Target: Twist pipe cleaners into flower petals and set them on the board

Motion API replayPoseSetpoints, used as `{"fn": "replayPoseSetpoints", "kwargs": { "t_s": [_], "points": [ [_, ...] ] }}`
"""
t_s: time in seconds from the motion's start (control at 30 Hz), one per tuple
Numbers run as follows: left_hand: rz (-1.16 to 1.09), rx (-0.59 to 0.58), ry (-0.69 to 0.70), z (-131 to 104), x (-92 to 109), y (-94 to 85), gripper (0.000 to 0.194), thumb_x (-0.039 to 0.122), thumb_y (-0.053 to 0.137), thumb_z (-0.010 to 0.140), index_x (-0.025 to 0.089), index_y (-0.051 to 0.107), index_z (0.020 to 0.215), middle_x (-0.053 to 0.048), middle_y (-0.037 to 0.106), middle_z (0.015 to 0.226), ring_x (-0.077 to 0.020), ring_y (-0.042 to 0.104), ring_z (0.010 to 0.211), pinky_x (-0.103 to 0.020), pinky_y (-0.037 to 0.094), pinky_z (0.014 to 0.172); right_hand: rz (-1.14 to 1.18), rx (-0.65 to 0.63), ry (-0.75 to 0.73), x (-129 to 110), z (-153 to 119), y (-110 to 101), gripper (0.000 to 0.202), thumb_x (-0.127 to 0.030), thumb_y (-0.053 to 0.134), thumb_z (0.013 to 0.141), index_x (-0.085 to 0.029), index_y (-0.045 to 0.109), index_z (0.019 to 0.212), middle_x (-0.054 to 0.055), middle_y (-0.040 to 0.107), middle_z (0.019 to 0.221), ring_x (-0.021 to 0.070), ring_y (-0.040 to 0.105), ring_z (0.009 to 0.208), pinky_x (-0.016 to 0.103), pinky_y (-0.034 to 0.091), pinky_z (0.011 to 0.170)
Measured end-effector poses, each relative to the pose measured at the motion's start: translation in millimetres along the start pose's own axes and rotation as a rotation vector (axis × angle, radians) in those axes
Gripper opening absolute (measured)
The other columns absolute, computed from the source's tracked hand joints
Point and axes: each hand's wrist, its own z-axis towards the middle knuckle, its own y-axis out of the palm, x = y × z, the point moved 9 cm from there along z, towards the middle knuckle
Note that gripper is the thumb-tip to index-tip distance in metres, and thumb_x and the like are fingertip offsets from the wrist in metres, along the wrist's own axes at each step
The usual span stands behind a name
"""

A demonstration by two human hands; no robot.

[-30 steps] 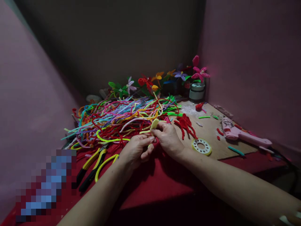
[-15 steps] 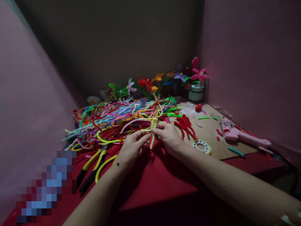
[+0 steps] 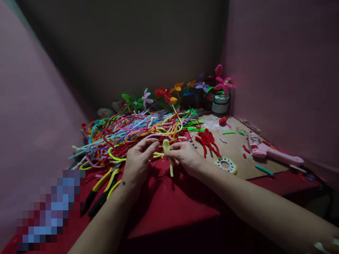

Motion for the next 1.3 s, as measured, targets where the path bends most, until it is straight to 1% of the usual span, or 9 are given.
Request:
{"fn": "replayPoseSetpoints", "kwargs": {
  "t_s": [0.2, 0.4, 0.5, 0.67, 0.83, 0.93, 1.03, 1.2, 1.3],
  "points": [
    [-0.036, -0.23, -0.147, 3, -13, 12.0, 0.024, 0.028, 0.071, 0.064, 0.012, 0.067, 0.083, -0.003, 0.064, 0.073, -0.0115, 0.056, 0.063, -0.021, 0.044, 0.06, 0.0, -0.052, 0.063, 6, -4, 6, 0.011, -0.024, 0.063, 0.06, -0.014, 0.061, 0.054, -0.004, 0.046, 0.046, 0.0055, 0.031, 0.041, 0.023, 0.02, 0.042],
    [-0.2, -0.349, -0.239, 1, -24, 24.3, 0.018, 0.023, 0.071, 0.064, 0.013, 0.065, 0.078, -0.002, 0.064, 0.07, -0.0121, 0.059, 0.064, -0.023, 0.046, 0.065, 0.061, -0.161, 0.065, 14, -2, 11, 0.021, -0.029, 0.067, 0.06, -0.013, 0.057, 0.052, -0.005, 0.044, 0.045, 0.0053, 0.031, 0.04, 0.023, 0.022, 0.041],
    [-0.198, -0.374, -0.289, -3, -27, 26.2, 0.017, 0.023, 0.071, 0.063, 0.013, 0.063, 0.074, -0.003, 0.064, 0.07, -0.0134, 0.06, 0.064, -0.024, 0.046, 0.065, 0.051, -0.174, 0.088, 14, -3, 13, 0.02, -0.025, 0.066, 0.059, -0.013, 0.055, 0.049, -0.005, 0.044, 0.042, 0.0053, 0.033, 0.038, 0.023, 0.022, 0.04],
    [-0.091, -0.342, -0.278, -7, -28, 23.7, 0.014, 0.024, 0.069, 0.064, 0.013, 0.061, 0.068, -0.001, 0.062, 0.061, -0.0121, 0.056, 0.054, -0.022, 0.043, 0.055, 0.056, -0.164, 0.165, 19, -5, 14, 0.02, -0.019, 0.066, 0.057, -0.013, 0.051, 0.045, -0.006, 0.04, 0.036, 0.0045, 0.03, 0.034, 0.023, 0.019, 0.039],
    [-0.027, -0.27, -0.162, -4, -20, 19.9, 0.011, 0.023, 0.068, 0.064, 0.013, 0.062, 0.066, 0.0, 0.061, 0.06, -0.0114, 0.055, 0.055, -0.023, 0.043, 0.058, 0.106, -0.182, 0.209, 29, -4, 17, 0.022, -0.024, 0.069, 0.057, -0.014, 0.051, 0.047, -0.006, 0.041, 0.036, 0.0053, 0.03, 0.032, 0.023, 0.018, 0.037],
    [0.061, -0.242, -0.098, -2, -12, 18.8, 0.013, 0.024, 0.066, 0.066, 0.013, 0.065, 0.071, -0.001, 0.062, 0.064, -0.0117, 0.055, 0.058, -0.023, 0.043, 0.059, 0.077, -0.132, 0.173, 25, -3, 13, 0.021, -0.02, 0.066, 0.058, -0.014, 0.05, 0.045, -0.006, 0.041, 0.035, 0.0046, 0.03, 0.033, 0.023, 0.018, 0.038],
    [0.189, -0.198, 0.009, -2, -1, 18.1, 0.015, 0.027, 0.064, 0.068, 0.013, 0.067, 0.073, -0.002, 0.062, 0.066, -0.0122, 0.054, 0.06, -0.023, 0.042, 0.059, 0.068, -0.1, 0.157, 20, -4, 11, 0.022, -0.016, 0.064, 0.057, -0.014, 0.048, 0.042, -0.006, 0.039, 0.034, 0.0038, 0.029, 0.033, 0.023, 0.019, 0.039],
    [0.489, 0.007, 0.308, -7, 20, 10.5, 0.013, 0.027, 0.061, 0.069, 0.017, 0.068, 0.066, -0.002, 0.064, 0.068, -0.0138, 0.056, 0.066, -0.023, 0.042, 0.065, 0.087, -0.055, 0.181, 18, -5, 11, 0.026, -0.02, 0.065, 0.055, -0.015, 0.045, 0.04, -0.007, 0.036, 0.032, 0.0035, 0.027, 0.032, 0.023, 0.017, 0.038],
    [0.384, -0.028, 0.159, -2, 5, 8.8, 0.015, 0.03, 0.063, 0.068, 0.016, 0.068, 0.067, -0.001, 0.063, 0.062, -0.0125, 0.054, 0.059, -0.022, 0.042, 0.059, 0.07, -0.055, 0.182, 17, -7, 12, 0.025, -0.018, 0.063, 0.055, -0.015, 0.045, 0.04, -0.007, 0.035, 0.032, 0.0035, 0.027, 0.031, 0.023, 0.016, 0.037]
  ]
}}
